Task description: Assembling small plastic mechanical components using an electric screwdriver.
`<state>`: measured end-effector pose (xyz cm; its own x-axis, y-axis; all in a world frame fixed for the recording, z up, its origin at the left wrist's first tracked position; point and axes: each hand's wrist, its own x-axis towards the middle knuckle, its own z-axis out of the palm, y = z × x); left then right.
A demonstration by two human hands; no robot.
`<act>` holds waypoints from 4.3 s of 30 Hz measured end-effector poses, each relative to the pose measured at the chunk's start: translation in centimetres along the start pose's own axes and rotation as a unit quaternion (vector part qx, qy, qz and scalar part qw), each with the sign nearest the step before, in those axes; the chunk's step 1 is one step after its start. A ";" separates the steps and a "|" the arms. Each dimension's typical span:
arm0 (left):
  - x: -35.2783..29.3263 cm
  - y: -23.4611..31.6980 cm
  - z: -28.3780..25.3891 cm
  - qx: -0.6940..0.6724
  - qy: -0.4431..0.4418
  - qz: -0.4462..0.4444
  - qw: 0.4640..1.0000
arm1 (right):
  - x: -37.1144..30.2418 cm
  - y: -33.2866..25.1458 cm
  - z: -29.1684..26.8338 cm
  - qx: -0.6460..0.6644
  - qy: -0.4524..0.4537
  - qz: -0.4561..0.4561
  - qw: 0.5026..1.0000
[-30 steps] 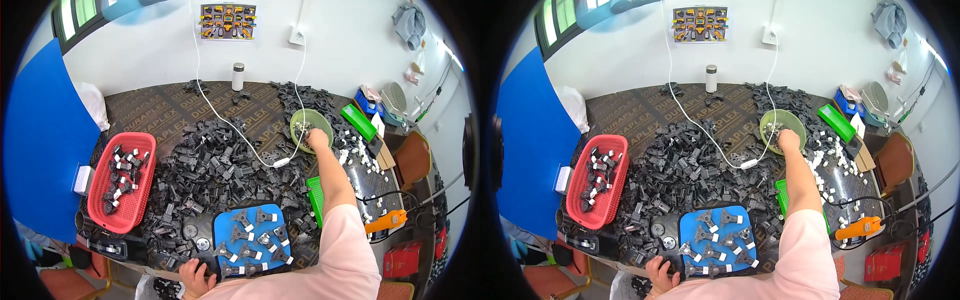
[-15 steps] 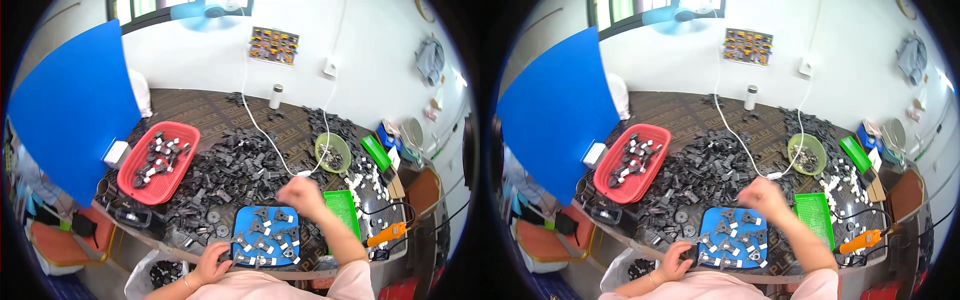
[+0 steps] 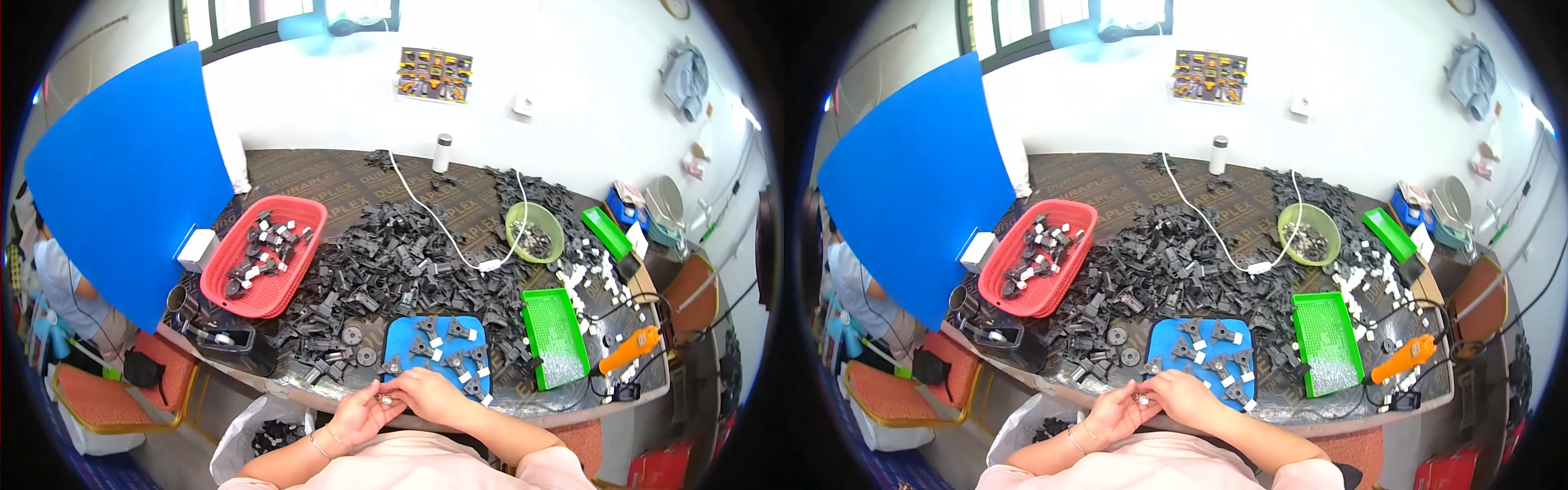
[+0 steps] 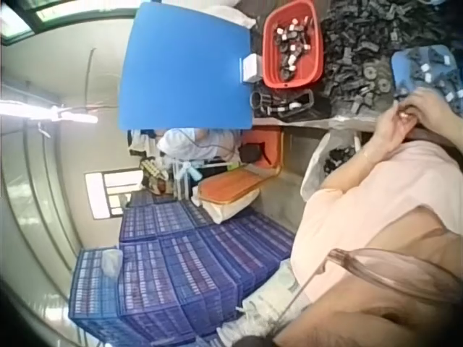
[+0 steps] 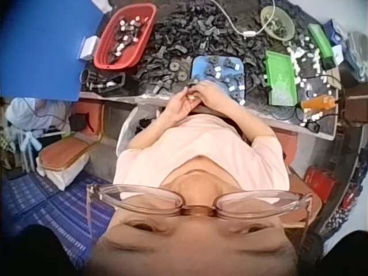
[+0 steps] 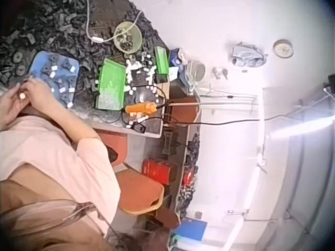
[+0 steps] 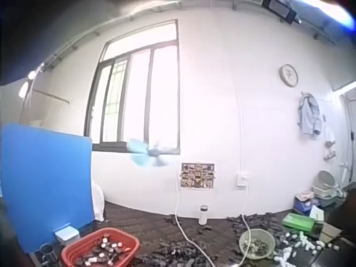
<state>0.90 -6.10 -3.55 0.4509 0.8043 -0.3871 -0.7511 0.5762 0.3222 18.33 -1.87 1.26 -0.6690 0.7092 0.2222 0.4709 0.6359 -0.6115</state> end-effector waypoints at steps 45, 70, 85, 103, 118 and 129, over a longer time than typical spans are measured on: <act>-1.6 2.2 0.2 0.138 0.102 0.077 0.982 | 6.5 13.3 -4.1 -0.031 0.046 0.347 0.936; 0.7 2.6 2.3 0.084 0.047 0.055 0.994 | 3.9 8.5 -4.0 0.028 0.022 0.254 0.967; 0.1 2.8 1.6 0.086 0.040 0.060 0.994 | 4.0 9.0 -2.2 -0.020 0.056 0.269 0.961; 0.4 3.0 1.7 0.044 0.023 0.082 0.995 | 3.8 4.3 -2.6 0.050 0.008 0.062 0.997; 0.0 2.7 2.2 0.089 0.049 0.088 0.991 | 0.9 8.7 -5.4 -0.028 0.125 0.260 0.957; 0.0 2.1 2.2 0.096 0.052 0.069 0.992 | 1.3 14.7 -6.9 0.026 0.094 0.385 0.918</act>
<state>0.42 -4.58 -1.02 0.2910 0.8633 -0.4124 -0.6921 0.4876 0.5322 28.37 10.48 -2.24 -0.0357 0.9855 -0.1660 0.7309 -0.0875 -0.6769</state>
